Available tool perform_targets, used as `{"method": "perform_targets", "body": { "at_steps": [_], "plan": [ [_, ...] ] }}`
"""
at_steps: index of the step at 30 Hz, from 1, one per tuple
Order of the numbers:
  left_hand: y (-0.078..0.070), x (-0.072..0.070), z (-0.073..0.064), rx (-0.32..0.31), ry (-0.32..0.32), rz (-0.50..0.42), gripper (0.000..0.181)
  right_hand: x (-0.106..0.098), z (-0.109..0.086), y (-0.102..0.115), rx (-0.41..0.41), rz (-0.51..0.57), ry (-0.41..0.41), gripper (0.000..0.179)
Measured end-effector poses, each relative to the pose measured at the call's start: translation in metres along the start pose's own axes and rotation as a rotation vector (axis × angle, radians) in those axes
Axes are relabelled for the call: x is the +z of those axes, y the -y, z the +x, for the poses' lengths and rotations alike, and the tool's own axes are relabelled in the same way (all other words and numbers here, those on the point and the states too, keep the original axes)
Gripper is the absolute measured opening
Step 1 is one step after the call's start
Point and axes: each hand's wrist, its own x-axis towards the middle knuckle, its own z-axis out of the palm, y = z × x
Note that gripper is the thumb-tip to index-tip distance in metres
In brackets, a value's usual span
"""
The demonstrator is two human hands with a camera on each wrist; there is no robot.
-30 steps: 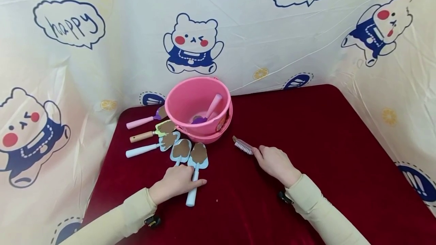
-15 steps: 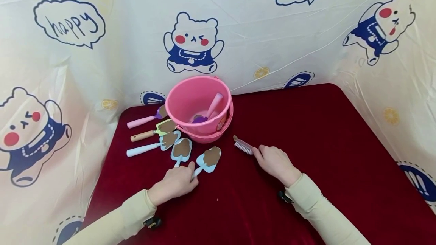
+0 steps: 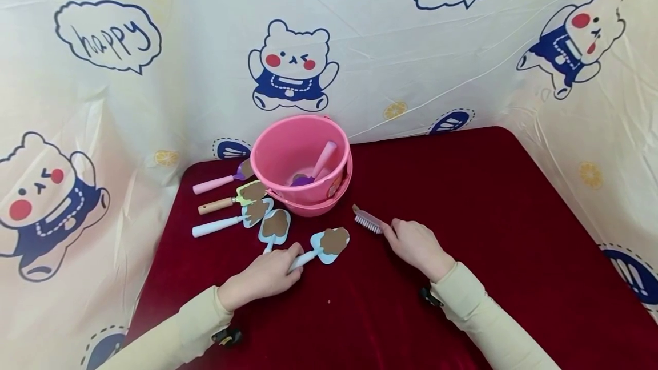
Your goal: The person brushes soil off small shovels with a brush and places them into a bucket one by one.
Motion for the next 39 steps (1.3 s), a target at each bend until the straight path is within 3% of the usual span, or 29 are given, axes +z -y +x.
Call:
{"method": "perform_targets", "body": {
  "at_steps": [7, 16, 28, 39],
  "plan": [
    [-0.002, 0.003, 0.005, -0.012, -0.064, -0.076, 0.014, -0.003, 0.001, 0.004, -0.024, 0.001, -0.03, 0.038],
    [-0.014, 0.0, 0.017, 0.025, -0.19, -0.08, 0.021, -0.004, 0.001, 0.015, -0.111, 0.055, -0.069, 0.033],
    [-0.03, -0.004, 0.032, 0.024, -0.206, -0.134, 0.026, 0.008, -0.004, 0.031, -0.231, 0.117, 0.045, 0.032],
    [-0.033, -0.007, 0.036, 0.008, -0.204, -0.186, 0.023, 0.019, -0.003, 0.029, -0.194, 0.03, -0.094, 0.036]
  ]
}}
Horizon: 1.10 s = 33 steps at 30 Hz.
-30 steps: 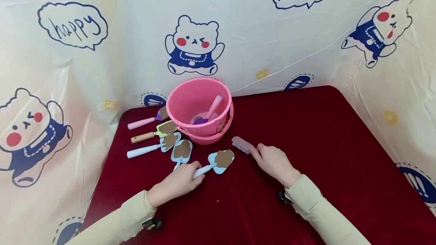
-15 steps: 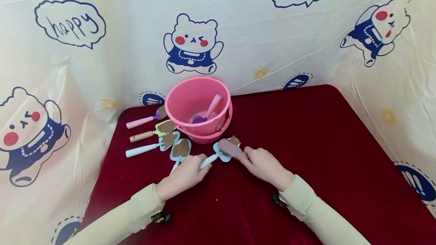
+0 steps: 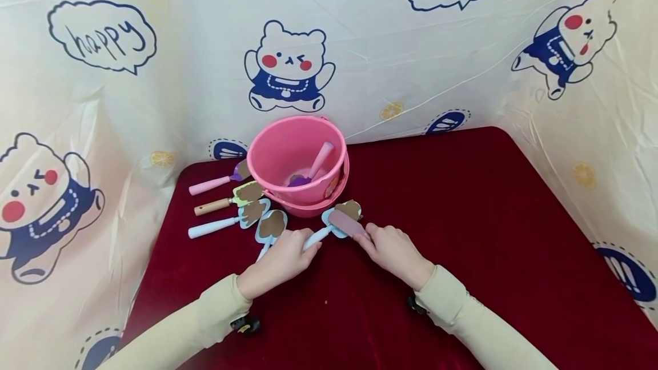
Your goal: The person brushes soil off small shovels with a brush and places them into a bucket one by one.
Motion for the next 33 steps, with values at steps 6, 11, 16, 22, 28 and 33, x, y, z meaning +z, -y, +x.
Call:
{"method": "perform_targets", "body": {
  "at_steps": [6, 11, 16, 22, 28, 33],
  "plan": [
    [-0.001, -0.0007, 0.0016, -0.002, 0.01, 0.011, 0.024, 0.0029, 0.0005, 0.0028, 0.106, 0.025, -0.019, 0.036],
    [-0.0035, -0.0025, 0.003, 0.011, 0.0, 0.022, 0.024, 0.0035, -0.0008, 0.0038, 0.07, 0.021, -0.041, 0.036],
    [-0.0055, -0.0039, 0.0021, 0.011, 0.006, 0.008, 0.022, 0.0034, -0.0006, 0.0028, -0.005, -0.036, -0.061, 0.034],
    [-0.0048, -0.0005, 0.0003, -0.011, 0.025, -0.007, 0.022, 0.0075, -0.003, 0.004, 0.016, -0.068, -0.106, 0.036],
    [-0.0035, -0.0005, -0.0004, -0.015, 0.024, 0.009, 0.023, 0.0083, -0.0037, 0.0074, 0.017, -0.035, -0.125, 0.036],
    [-0.0022, -0.0033, -0.001, -0.002, 0.007, 0.028, 0.022, 0.0071, -0.0021, 0.0063, -0.037, -0.07, -0.117, 0.034]
  ]
}}
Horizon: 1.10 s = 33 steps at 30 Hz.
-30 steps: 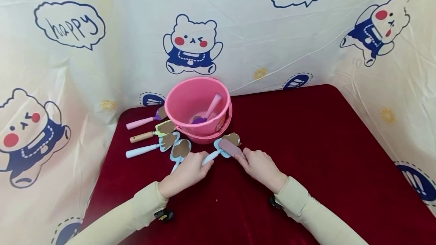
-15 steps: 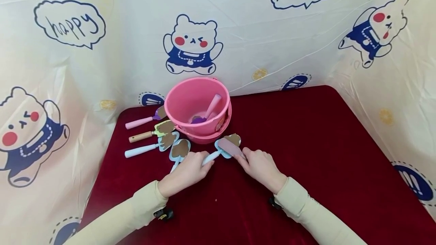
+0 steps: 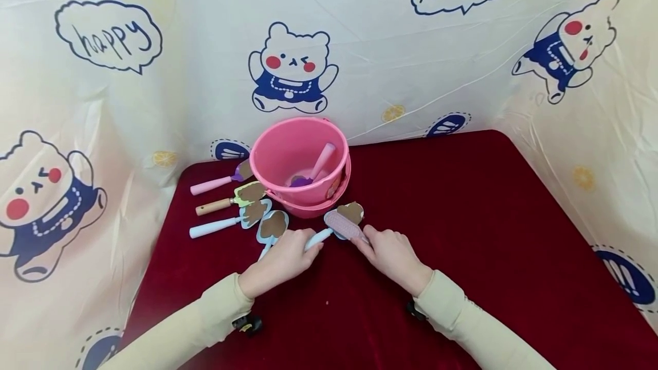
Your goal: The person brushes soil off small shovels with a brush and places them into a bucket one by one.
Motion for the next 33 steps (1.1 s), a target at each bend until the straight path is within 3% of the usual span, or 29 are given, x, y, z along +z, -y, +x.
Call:
{"method": "perform_targets", "body": {
  "at_steps": [9, 13, 18, 22, 28, 33],
  "plan": [
    [0.0008, -0.0007, 0.0011, 0.003, 0.02, -0.02, 0.022, 0.0012, 0.0009, 0.0044, 0.068, 0.014, -0.003, 0.036],
    [0.0019, -0.0014, 0.0017, 0.015, 0.0, -0.018, 0.022, 0.0003, 0.0024, 0.0061, 0.042, 0.043, 0.009, 0.033],
    [0.0024, -0.005, 0.002, 0.027, -0.013, -0.043, 0.023, 0.0, 0.0027, 0.0046, 0.017, -0.004, 0.007, 0.032],
    [0.0025, -0.0052, 0.0018, 0.014, -0.001, -0.07, 0.023, 0.0016, 0.0019, 0.0028, 0.053, -0.024, -0.023, 0.036],
    [0.0027, -0.0007, 0.0011, -0.015, 0.022, -0.065, 0.023, 0.0047, 0.0001, 0.0035, 0.122, -0.004, 0.011, 0.04],
    [0.0035, 0.0008, 0.0013, 0.0, -0.001, -0.038, 0.024, 0.0039, 0.0014, 0.0019, 0.041, -0.01, 0.011, 0.036]
  ]
}}
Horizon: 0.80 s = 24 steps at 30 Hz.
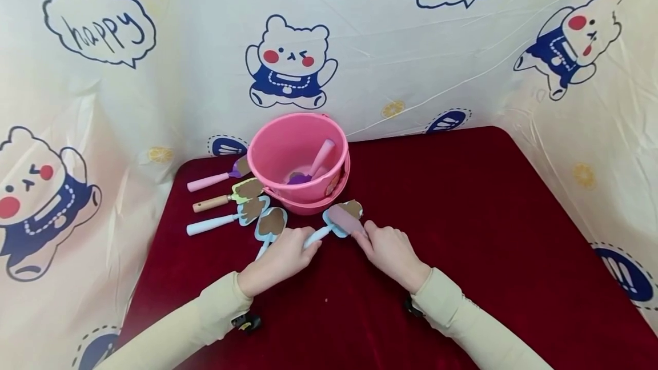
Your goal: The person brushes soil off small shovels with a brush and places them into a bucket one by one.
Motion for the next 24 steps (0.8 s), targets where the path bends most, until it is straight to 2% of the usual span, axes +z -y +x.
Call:
{"method": "perform_targets", "body": {
  "at_steps": [3, 6, 9, 14, 17, 21, 24],
  "plan": [
    [0.0008, -0.0009, 0.0004, 0.015, -0.01, 0.011, 0.024, 0.0003, 0.0006, -0.0019, -0.048, -0.023, -0.006, 0.035],
    [0.0013, -0.0021, 0.002, 0.014, 0.0, 0.002, 0.023, 0.0014, 0.0012, -0.0045, -0.035, -0.042, -0.017, 0.036],
    [0.001, -0.0025, 0.0035, 0.01, 0.005, 0.004, 0.022, 0.0028, 0.0031, -0.0048, 0.022, -0.023, -0.008, 0.039],
    [0.0012, -0.0009, 0.0039, -0.003, 0.003, 0.016, 0.023, 0.0016, 0.0065, -0.0015, 0.15, 0.093, 0.085, 0.04],
    [0.002, -0.0006, 0.0038, -0.005, -0.005, 0.021, 0.024, 0.0001, 0.0066, -0.0016, 0.099, 0.102, 0.09, 0.037],
    [0.0031, -0.0003, 0.002, 0.001, -0.015, 0.02, 0.024, 0.0009, 0.0054, -0.0031, -0.011, 0.013, 0.04, 0.035],
    [0.0022, 0.0005, 0.0002, 0.01, -0.011, 0.017, 0.024, 0.0016, 0.0041, -0.0035, 0.016, -0.006, 0.032, 0.038]
  ]
}}
